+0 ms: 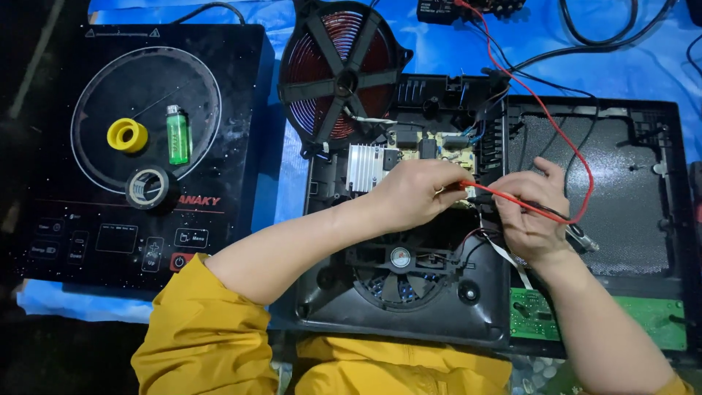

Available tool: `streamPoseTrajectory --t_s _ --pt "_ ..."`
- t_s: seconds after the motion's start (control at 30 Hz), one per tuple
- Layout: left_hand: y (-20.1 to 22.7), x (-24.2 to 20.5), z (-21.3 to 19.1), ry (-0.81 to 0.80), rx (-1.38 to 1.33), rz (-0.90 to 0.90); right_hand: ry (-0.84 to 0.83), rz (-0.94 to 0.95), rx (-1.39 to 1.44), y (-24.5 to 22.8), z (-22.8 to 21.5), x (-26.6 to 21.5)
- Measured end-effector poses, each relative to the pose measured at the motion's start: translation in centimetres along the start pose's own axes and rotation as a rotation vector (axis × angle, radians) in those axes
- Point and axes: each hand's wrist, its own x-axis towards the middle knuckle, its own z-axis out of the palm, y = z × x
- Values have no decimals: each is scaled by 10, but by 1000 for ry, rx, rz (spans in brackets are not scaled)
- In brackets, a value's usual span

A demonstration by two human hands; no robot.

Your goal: Testing electronic components with a multimeter and soldering a component on an induction cooker's PCB.

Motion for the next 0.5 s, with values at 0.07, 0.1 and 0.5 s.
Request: streamPoseTrajectory --t_s 0.07,0.1,0.5 --pt "2 -2 2 -17 17 14 -26 5 -2 1 -1 0" --pt "2 -2 3 -18 15 13 -27 7 -3 1 -1 0" --pt "7 -2 4 -41 31 38 -53 -4 -7 1 0 -1"
